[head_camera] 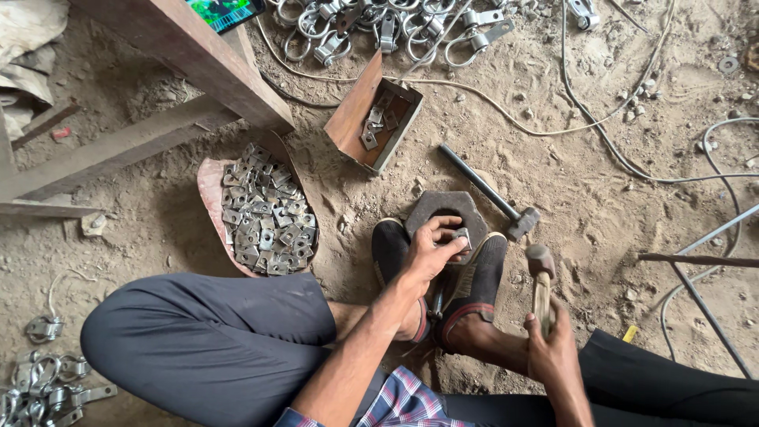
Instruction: The person sits on the ground and uses a hammer to strike metal components placed on a large hexagonal nut acting as an anvil, shaping and aligning the small metal plates.
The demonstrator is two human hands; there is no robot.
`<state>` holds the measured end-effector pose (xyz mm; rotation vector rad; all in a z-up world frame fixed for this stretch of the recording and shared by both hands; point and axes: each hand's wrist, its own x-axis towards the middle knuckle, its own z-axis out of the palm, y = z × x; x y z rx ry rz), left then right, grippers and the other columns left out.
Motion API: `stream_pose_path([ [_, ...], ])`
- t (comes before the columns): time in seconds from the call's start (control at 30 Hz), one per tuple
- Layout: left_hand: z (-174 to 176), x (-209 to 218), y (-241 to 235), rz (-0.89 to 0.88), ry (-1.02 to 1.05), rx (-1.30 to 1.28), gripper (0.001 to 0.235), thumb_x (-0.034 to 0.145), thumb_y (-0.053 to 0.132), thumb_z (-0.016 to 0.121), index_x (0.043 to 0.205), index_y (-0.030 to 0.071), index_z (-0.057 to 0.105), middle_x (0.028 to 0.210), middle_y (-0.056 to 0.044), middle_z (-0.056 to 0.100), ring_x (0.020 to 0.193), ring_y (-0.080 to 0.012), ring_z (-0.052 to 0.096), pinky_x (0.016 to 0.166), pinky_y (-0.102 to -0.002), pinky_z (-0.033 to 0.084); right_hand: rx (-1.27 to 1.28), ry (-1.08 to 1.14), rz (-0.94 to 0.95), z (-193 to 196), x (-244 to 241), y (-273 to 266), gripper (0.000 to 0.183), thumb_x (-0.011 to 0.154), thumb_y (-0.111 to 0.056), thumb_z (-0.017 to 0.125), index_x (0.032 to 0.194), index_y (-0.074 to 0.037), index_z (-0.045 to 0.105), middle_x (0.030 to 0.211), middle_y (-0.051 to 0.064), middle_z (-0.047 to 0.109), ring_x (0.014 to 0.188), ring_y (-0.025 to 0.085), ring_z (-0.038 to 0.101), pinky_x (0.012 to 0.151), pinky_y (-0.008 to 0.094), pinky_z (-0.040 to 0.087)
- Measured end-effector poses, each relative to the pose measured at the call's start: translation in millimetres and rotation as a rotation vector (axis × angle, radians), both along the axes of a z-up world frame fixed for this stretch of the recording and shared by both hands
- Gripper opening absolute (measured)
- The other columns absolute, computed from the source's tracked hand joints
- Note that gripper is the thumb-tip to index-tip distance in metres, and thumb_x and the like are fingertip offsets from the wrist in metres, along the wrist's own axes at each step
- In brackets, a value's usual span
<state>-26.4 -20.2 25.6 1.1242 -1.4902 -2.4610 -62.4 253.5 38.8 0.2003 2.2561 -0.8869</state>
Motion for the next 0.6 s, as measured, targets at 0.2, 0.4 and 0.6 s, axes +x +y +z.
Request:
stream_pose_path([
  [0.2,3.6,-2.3,1.4,0.010,0.031,0.123,0.031,0.092,0.008,0.078,0.121,0.004,0.069,0.095,-0.003,0.071,0.077,-0.0103,0.066,0.067,-0.022,0.058,0.353,0.016,0.646,-29.1,-13.4,-1.8,0.071,0.106,-0.011,0.041,0.173,-0.009,0.018,0.110,0.026,0.074,0.097,0.036,0.073,0.087,0.043,0.064],
  [0.4,-8.7,4.4,-5.2,0.032,-0.068,-0.006,0.031,0.091,0.007,0.076,0.122,0.003,0.070,0.096,-0.006,0.076,0.080,-0.0081,0.068,0.068,-0.022,0.053,0.064,0.169,0.583,-27.5,-14.5,-10.9,0.068,0.102,-0.040,0.053,0.154,-0.006,0.027,0.129,0.036,0.057,0.098,0.040,0.066,0.092,0.060,0.049],
  [0.6,-15.7,5.2,-10.3,0.115,-0.005,0.132,0.027,0.092,0.005,0.070,0.119,0.003,0.070,0.108,-0.007,0.078,0.090,-0.0088,0.072,0.079,-0.024,0.059,0.390,0.152,0.702,1.3,5.6,-30.8,0.075,0.098,-0.046,0.055,0.160,-0.010,0.032,0.097,0.026,0.068,0.091,0.038,0.066,0.087,0.053,0.052],
])
